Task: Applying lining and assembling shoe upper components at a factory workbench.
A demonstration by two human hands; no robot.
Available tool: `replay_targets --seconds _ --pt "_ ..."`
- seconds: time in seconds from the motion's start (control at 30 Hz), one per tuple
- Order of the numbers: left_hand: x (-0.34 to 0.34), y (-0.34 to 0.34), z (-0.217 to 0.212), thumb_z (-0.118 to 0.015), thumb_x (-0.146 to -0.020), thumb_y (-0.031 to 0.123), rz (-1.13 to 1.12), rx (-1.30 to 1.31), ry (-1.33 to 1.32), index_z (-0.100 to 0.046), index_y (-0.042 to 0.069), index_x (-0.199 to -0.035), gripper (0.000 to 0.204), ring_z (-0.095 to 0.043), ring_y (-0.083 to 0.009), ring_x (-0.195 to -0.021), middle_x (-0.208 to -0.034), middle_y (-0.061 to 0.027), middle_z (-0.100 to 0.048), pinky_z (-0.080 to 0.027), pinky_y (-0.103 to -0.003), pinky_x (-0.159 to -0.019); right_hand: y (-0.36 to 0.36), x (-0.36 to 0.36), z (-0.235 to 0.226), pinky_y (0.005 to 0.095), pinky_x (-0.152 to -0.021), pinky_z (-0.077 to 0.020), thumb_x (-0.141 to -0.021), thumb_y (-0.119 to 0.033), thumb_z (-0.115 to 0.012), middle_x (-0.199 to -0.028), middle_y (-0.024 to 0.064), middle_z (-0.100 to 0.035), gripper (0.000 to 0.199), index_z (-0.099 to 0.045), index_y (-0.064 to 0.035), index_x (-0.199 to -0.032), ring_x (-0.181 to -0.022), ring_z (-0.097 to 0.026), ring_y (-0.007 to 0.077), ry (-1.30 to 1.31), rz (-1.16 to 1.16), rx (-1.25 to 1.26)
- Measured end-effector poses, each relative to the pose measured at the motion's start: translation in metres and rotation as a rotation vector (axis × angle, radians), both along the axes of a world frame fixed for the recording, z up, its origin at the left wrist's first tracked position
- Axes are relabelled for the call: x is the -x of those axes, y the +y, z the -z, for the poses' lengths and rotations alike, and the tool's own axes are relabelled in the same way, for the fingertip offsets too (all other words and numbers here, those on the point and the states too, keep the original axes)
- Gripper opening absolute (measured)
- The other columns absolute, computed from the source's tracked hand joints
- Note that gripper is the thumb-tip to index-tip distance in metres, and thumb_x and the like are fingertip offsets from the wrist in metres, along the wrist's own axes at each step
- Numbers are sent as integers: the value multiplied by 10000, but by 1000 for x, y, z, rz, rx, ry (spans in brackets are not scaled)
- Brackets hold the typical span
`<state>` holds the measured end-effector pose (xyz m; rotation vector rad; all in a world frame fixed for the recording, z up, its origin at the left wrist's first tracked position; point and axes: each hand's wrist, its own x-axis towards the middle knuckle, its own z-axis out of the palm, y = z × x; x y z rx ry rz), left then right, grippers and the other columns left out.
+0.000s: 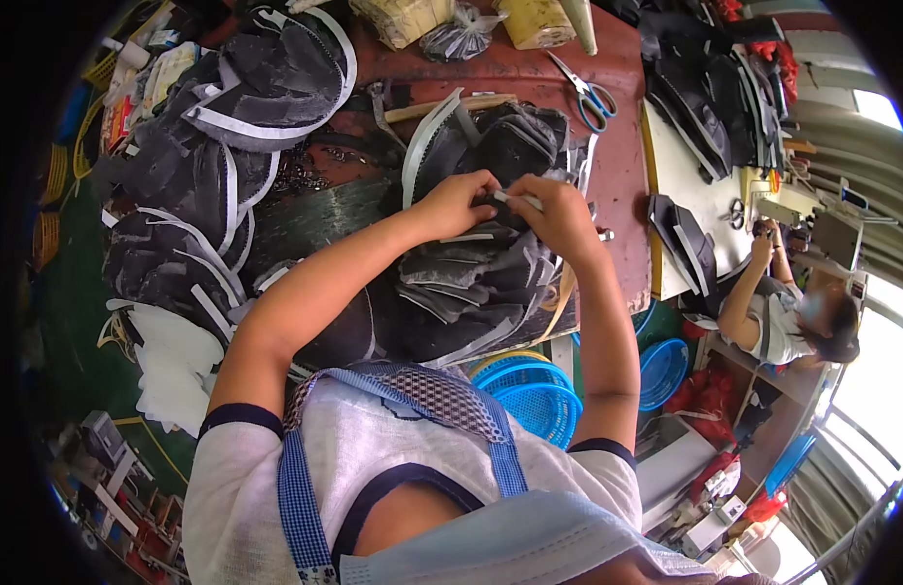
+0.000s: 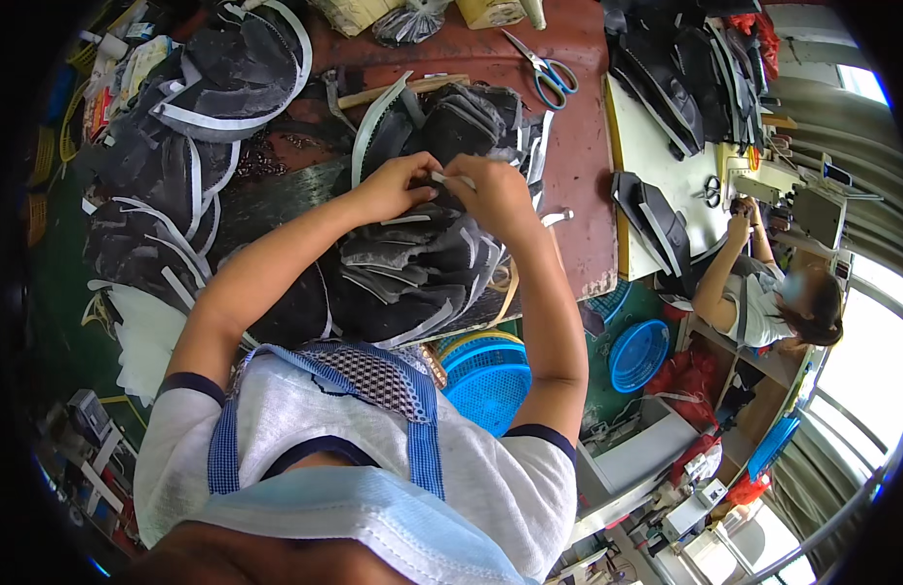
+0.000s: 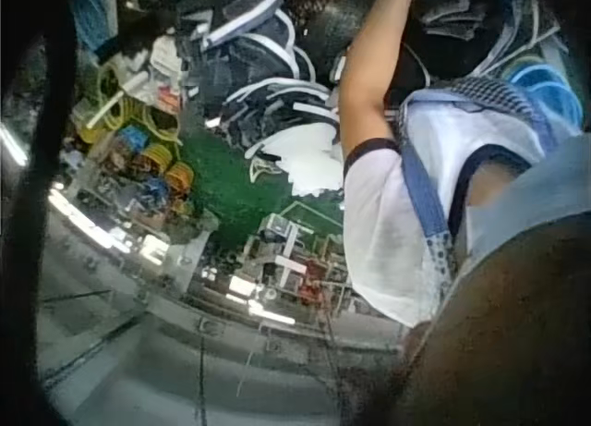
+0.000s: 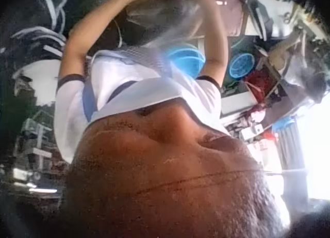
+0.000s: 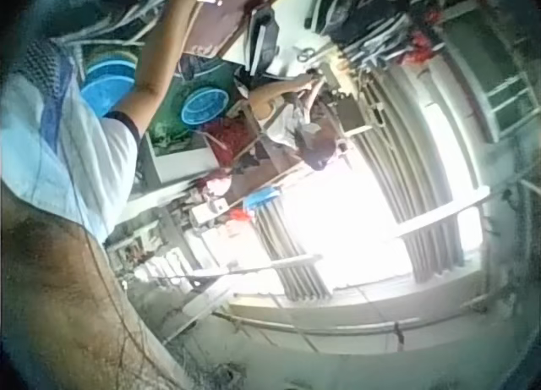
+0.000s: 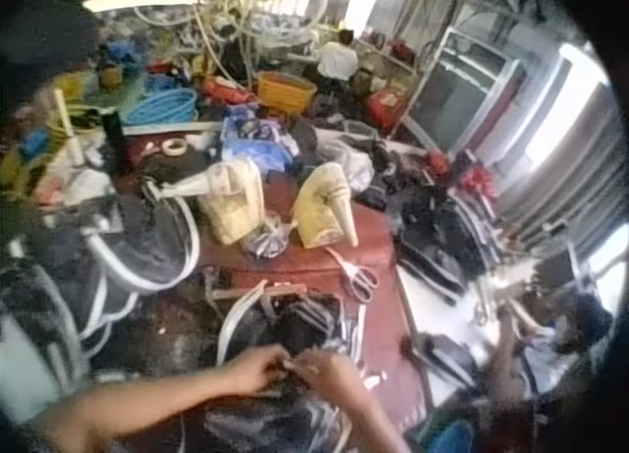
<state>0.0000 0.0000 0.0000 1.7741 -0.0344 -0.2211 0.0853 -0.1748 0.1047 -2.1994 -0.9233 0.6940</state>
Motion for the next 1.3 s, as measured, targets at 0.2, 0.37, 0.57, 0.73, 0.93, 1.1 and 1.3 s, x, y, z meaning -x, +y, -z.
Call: replay_targets --seconds 0.2,0.37,0.57,0.73,0.93,1.1,1.3 --pt "-3 -7 -11 -760 -771 99 -81 75 -32 -588 -3 -1029 326 -683 -263 -844 -877 -159 -681 -515 -363 -750 -16 -2 12 328 -690 -507 -832 -79 -693 -801 136 -684 139 -679 -14 -954 -740 -678 258 -28 -4 -92" --pt "-7 -5 -25 -684 -900 103 19 8 69 -574 -3 -1025 197 -578 -78 -715 -792 -50 -638 -465 -262 -659 -12 2 23 399 -698 -522 -798 -137 -713 -845 155 -687 140 -688 -35 -890 -791 -672 344 -171 79 -72" --pt "1 2 -27 -621 -946 127 -129 175 183 -576 -13 -955 147 -593 -106 -582 -722 -63 -650 -459 -279 -547 -24 19 7 419 -691 -530 -796 -271 -763 -857 154 -701 296 -685 -12 -918 -765 -682 340 -422 335 94" --pt "0 -2 -25 -594 -960 123 -109 140 151 -577 2 -981 124 -608 -126 -586 -750 -76 -669 -464 -294 -557 -36 17 2 402 -708 -518 -721 -380 -833 -873 113 -666 491 -666 -17 -1007 -797 -663 317 -478 520 234" --pt "-6 4 -45 -563 -920 77 88 -85 -122 -594 109 -1253 336 -651 -374 -778 -870 -209 -657 -506 -403 -710 -24 12 -5 421 -788 -501 -762 -272 -772 -1102 106 -641 294 -664 -48 -918 -946 -636 312 -473 414 229" --pt "-3 2 -44 -572 -897 69 29 -116 -295 -601 110 -1235 342 -650 -396 -827 -881 -216 -668 -507 -469 -729 -15 5 7 503 -938 -392 -674 -48 -693 -1182 130 -635 84 -645 -39 -742 -1081 -555 340 -773 195 15" --pt "-15 23 -53 -640 -891 182 134 -176 -218 -634 104 -1180 299 -623 -335 -979 -1006 -147 -646 -496 -403 -843 -79 -46 -9 313 -933 -489 -824 24 -613 -1244 159 -628 44 -647 32 -799 -1150 -601 213 -85 755 -697"
